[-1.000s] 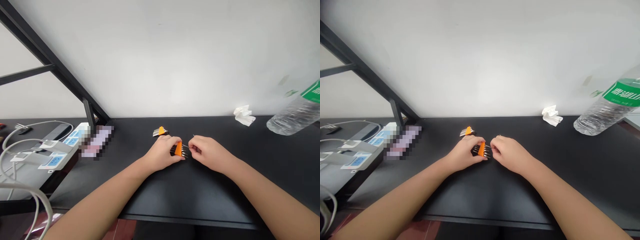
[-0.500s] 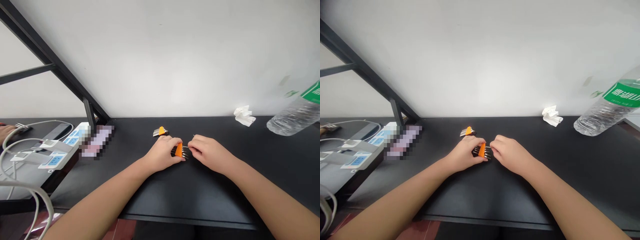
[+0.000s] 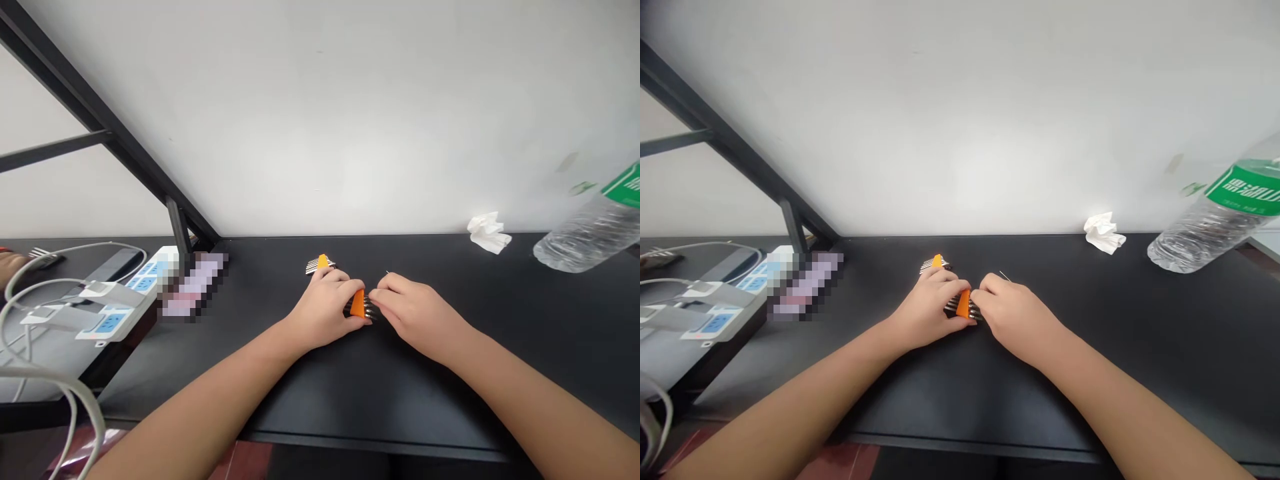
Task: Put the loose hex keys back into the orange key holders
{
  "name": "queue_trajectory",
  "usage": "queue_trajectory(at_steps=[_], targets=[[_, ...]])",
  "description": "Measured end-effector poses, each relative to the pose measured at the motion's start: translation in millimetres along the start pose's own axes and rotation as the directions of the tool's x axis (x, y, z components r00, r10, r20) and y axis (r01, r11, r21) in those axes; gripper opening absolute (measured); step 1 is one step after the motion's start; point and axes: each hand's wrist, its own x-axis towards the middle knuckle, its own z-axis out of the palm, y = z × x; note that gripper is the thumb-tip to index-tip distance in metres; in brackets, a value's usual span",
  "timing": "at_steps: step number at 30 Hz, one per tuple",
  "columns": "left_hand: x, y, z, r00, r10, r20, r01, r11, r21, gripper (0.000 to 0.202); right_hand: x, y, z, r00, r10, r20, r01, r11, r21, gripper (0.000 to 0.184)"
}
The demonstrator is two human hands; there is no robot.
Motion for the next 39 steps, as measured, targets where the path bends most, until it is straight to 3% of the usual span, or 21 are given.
queue_trajectory(at_steps=[12, 19, 25, 30, 35, 39], targets=[[2, -2, 0.6, 0.997, -0.053, 0.047, 0.057, 0.996, -0.072, 0.044, 3, -3, -6, 0.998, 0.029, -0.048, -0.017, 0.974, 0.225, 0.025], [1, -3, 1.0, 0.998, -0.038, 0.041, 0.041, 0.996, -0.079, 0.041, 6, -3, -7, 0.996, 0.063, -0.06, -0.043, 0.956, 0.289, 0.022], [0, -3, 3.3, 0.999, -0.008, 0.036, 0.012, 0.993, -0.113, 0.042, 5, -3, -5, 0.998, 0.022, -0.058, -0.002, 0.945, 0.326, 0.021], [-2, 2, 4.3, 0.999, 0.043, 0.025, -0.039, 0.985, -0.17, 0.034, 6, -8, -3, 1.0, 0.013, -0.025, 0.0, 0.892, 0.452, 0.024], [-2, 4, 1.1, 0.994, 0.095, 0.05, -0.084, 0.977, -0.197, 0.038, 7, -5, -5, 0.998, 0.046, -0.037, -0.018, 0.832, 0.555, 0.023], [-2, 2, -0.8, 0.995, 0.062, 0.073, -0.051, 0.987, -0.153, 0.052, 7, 18, -8, 0.974, 0.198, -0.115, -0.132, 0.897, 0.421, 0.016]])
